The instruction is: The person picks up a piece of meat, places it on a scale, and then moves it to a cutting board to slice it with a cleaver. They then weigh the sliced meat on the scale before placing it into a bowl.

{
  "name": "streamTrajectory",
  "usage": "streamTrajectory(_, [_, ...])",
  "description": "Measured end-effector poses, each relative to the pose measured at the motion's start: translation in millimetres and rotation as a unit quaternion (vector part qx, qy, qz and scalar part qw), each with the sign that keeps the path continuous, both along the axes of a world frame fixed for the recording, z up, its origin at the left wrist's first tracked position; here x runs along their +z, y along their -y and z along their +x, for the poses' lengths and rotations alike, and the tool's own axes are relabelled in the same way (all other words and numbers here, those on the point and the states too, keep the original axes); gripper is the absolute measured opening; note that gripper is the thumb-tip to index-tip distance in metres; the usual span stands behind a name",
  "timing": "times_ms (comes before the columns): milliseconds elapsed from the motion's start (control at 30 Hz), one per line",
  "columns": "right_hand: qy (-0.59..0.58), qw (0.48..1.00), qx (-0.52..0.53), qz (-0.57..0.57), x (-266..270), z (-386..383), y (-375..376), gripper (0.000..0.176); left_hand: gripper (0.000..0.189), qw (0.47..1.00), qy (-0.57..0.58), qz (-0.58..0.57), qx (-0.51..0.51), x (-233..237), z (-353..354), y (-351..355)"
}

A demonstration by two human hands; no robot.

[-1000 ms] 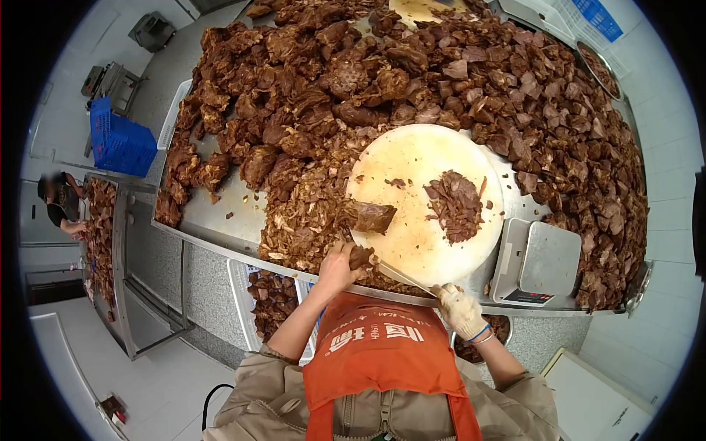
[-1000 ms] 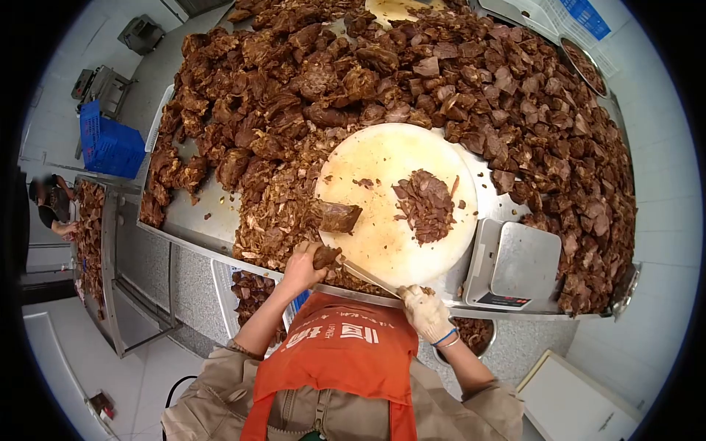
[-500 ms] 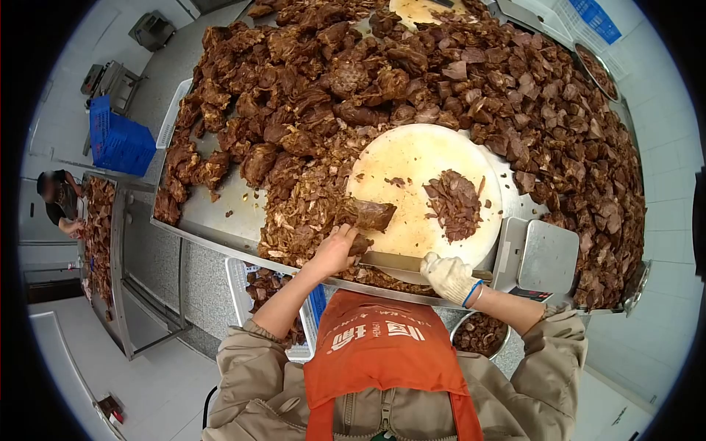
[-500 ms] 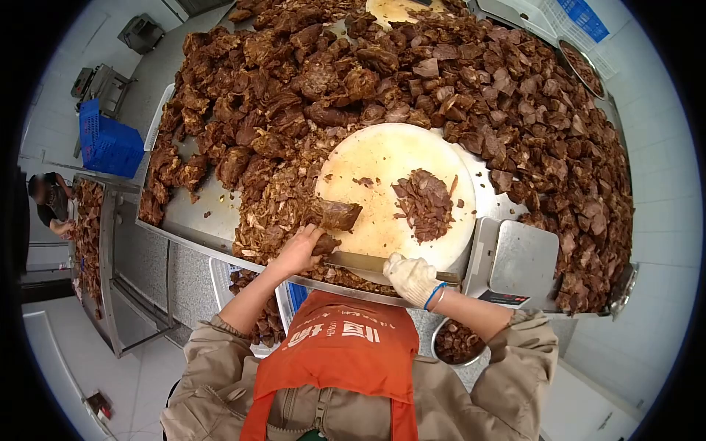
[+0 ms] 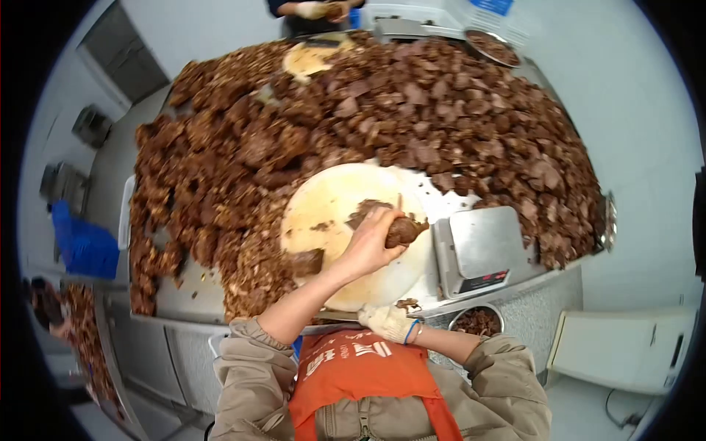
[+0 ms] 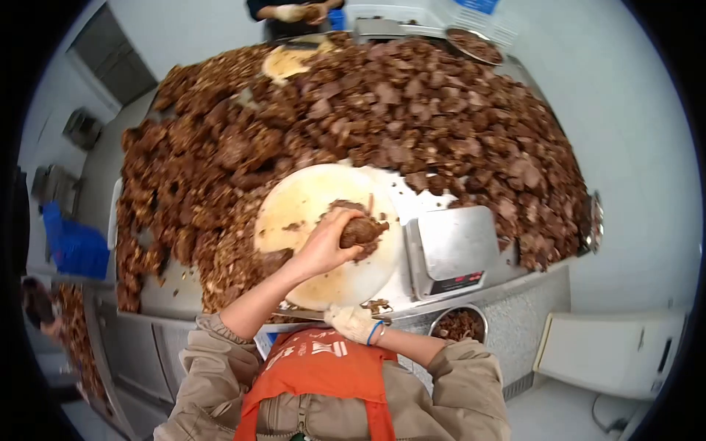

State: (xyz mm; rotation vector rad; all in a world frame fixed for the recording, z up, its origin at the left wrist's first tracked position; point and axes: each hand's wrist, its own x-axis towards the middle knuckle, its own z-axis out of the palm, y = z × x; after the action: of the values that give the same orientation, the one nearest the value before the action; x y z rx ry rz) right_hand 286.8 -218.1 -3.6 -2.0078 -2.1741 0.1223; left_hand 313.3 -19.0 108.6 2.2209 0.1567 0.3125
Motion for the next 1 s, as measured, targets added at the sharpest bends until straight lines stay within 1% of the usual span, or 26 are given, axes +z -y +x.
streamTrajectory(33, [-0.043, 0.999, -0.021, 0.008, -11, 1, 3, 0.016, 0.062, 0.998, 0.01, -0.021, -0.058, -8, 35, 29])
streamTrajectory(67, [-0.068, 0.997, -0.039, 0.007, 15, 5, 1, 0.016, 0.06, 0.995, 0.022, -0.003, -0.095, -16, 66, 61])
streamTrajectory(100, [-0.057, 0.992, -0.074, -0.082, 14, 4, 2, 0.016, 0.061, 0.993, 0.015, -0.002, -0.121, -27, 94, 91])
streamTrajectory(133, [-0.142, 0.96, -0.186, -0.153, 24, 2, -3, 0.016, 0.061, 0.99, 0.006, 0.001, -0.143, -37, 116, 117])
streamTrajectory(167, [-0.23, 0.905, -0.286, -0.216, 34, -1, -6, 0.017, 0.062, 0.987, -0.004, 0.025, -0.157, -45, 131, 139])
streamTrajectory(200, [-0.192, 0.936, -0.253, -0.15, -30, -9, 4, 0.018, 0.062, 0.984, 0.001, 0.03, -0.176, -58, 142, 153])
streamTrajectory(233, [-0.194, 0.933, -0.27, -0.141, -82, -11, 10, 0.018, 0.065, 0.984, 0.007, 0.07, -0.162, -74, 150, 166])
streamTrajectory(267, [-0.006, 0.97, -0.236, 0.064, -127, -14, 15, 0.021, 0.068, 0.983, 0.012, 0.109, -0.147, -83, 155, 178])
streamTrajectory(300, [0.188, 0.93, -0.185, 0.255, -149, -18, 19, 0.026, 0.073, 0.981, 0.024, 0.129, -0.141, -79, 155, 177])
streamTrajectory(333, [0.186, 0.927, -0.204, 0.253, -108, -4, 32, 0.026, 0.077, 0.982, 0.015, 0.129, -0.139, -59, 150, 172])
streamTrajectory(367, [0.002, 0.971, -0.199, 0.136, -58, 9, 22, 0.018, 0.078, 0.983, 0.008, 0.113, -0.147, -51, 150, 159])
streamTrajectory(400, [-0.184, 0.966, -0.18, 0.018, -13, 7, 17, 0.011, 0.079, 0.985, -0.038, 0.098, -0.133, -42, 150, 146])
streamTrajectory(467, [-0.241, 0.954, -0.178, 0.0, -9, 11, 15, 0.014, 0.063, 0.991, -0.055, 0.102, -0.073, -23, 143, 111])
streamTrajectory(500, [-0.262, 0.949, -0.177, -0.017, -11, 9, 12, 0.015, 0.056, 0.992, -0.056, 0.102, -0.039, -17, 140, 93])
streamTrajectory(567, [-0.253, 0.953, -0.162, -0.031, -5, 10, 9, 0.015, 0.042, 0.994, 0.009, 0.108, 0.006, -9, 131, 63])
streamTrajectory(633, [-0.27, 0.952, -0.139, -0.042, -1, 12, 7, 0.014, 0.035, 0.999, 0.024, 0.031, 0.031, -1, 121, 54])
streamTrajectory(667, [-0.269, 0.953, -0.133, -0.041, -2, 12, 7, 0.014, 0.033, 0.996, 0.044, 0.074, 0.035, -7, 120, 49])
streamTrajectory(800, [-0.271, 0.955, -0.112, -0.052, -15, 13, 4, 0.016, 0.031, 0.996, 0.058, 0.061, 0.028, -12, 117, 54])
streamTrajectory(833, [-0.266, 0.957, -0.101, -0.057, -10, 15, 4, 0.017, 0.031, 0.996, 0.057, 0.062, 0.03, -12, 118, 58])
streamTrajectory(867, [-0.267, 0.957, -0.1, -0.058, -5, 17, 6, 0.017, 0.031, 0.997, 0.047, 0.047, 0.026, -11, 119, 63])
streamTrajectory(933, [-0.27, 0.951, -0.116, -0.093, 5, 21, 14, 0.017, 0.031, 0.999, 0.036, 0.031, 0.022, -14, 123, 71])
streamTrajectory(967, [-0.272, 0.951, -0.117, -0.094, 0, 20, 16, 0.017, 0.032, 0.999, 0.03, 0.008, 0.018, -18, 126, 75])
streamTrajectory(1000, [-0.268, 0.954, -0.114, -0.072, -6, 20, 18, 0.016, 0.032, 1.0, 0.024, -0.014, 0.014, -21, 127, 79])
